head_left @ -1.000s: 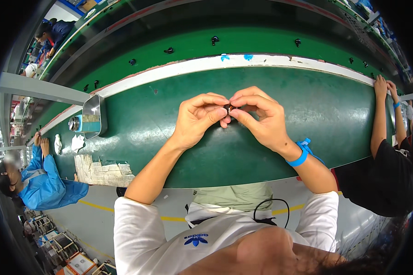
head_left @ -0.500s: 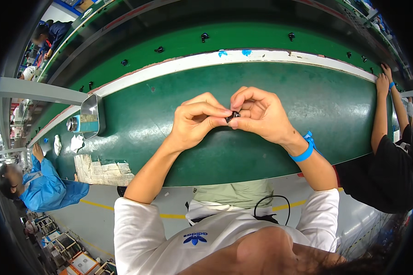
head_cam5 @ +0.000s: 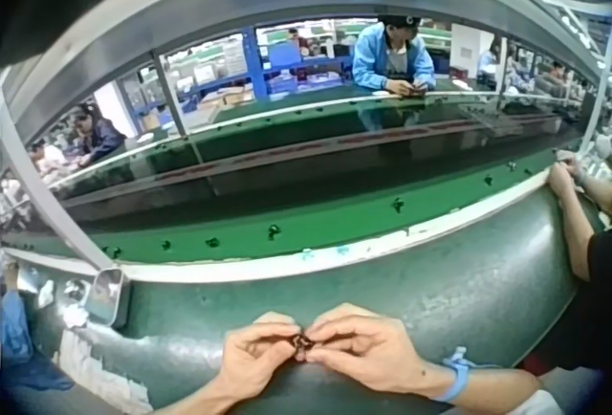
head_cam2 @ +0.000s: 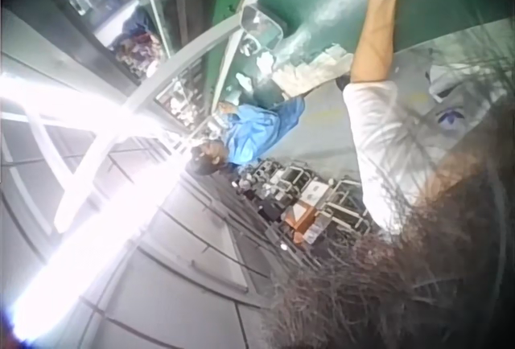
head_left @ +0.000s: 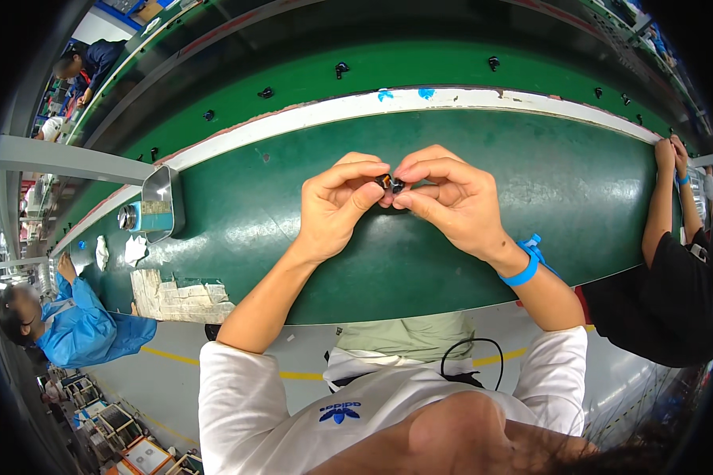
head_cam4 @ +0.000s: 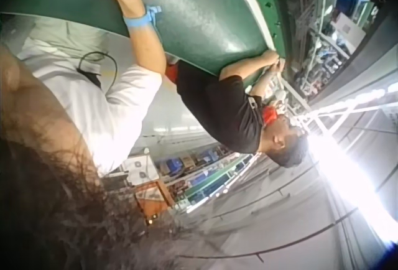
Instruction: The recorder is assembling small black electronic components by manually fitting parts together at an industrial assembly line.
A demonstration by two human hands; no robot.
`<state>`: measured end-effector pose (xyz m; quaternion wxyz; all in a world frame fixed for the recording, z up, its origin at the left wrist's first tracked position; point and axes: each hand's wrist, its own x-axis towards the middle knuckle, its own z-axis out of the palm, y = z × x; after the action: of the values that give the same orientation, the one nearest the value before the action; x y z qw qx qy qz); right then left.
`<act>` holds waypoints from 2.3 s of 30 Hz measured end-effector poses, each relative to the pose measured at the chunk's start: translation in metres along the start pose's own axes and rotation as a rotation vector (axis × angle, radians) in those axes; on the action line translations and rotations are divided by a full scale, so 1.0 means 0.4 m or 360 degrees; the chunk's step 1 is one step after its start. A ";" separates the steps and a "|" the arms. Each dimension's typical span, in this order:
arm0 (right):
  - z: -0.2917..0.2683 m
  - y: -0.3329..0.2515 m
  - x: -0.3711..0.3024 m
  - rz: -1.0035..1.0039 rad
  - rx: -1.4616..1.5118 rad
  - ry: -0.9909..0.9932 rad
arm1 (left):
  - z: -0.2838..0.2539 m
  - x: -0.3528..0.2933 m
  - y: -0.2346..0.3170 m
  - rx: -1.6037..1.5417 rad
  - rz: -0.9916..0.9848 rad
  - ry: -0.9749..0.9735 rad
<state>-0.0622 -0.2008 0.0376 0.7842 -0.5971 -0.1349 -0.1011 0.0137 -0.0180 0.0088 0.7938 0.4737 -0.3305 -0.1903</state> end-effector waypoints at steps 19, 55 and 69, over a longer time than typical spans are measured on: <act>-0.002 0.003 0.000 -0.0602 -0.0954 -0.0041 | 0.013 -0.002 0.004 0.0035 0.0066 0.0023; -0.015 0.007 -0.001 -0.0443 -0.0650 -0.0112 | 0.014 -0.002 0.029 0.0390 0.0304 -0.0044; -0.014 0.001 -0.002 -0.0431 -0.0663 -0.0113 | 0.013 -0.001 0.032 0.0416 0.0346 -0.0087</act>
<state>-0.0624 -0.2061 0.0355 0.6184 -0.7255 -0.2173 -0.2100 0.0096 -0.0148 0.0217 0.7320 0.5292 -0.4231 -0.0716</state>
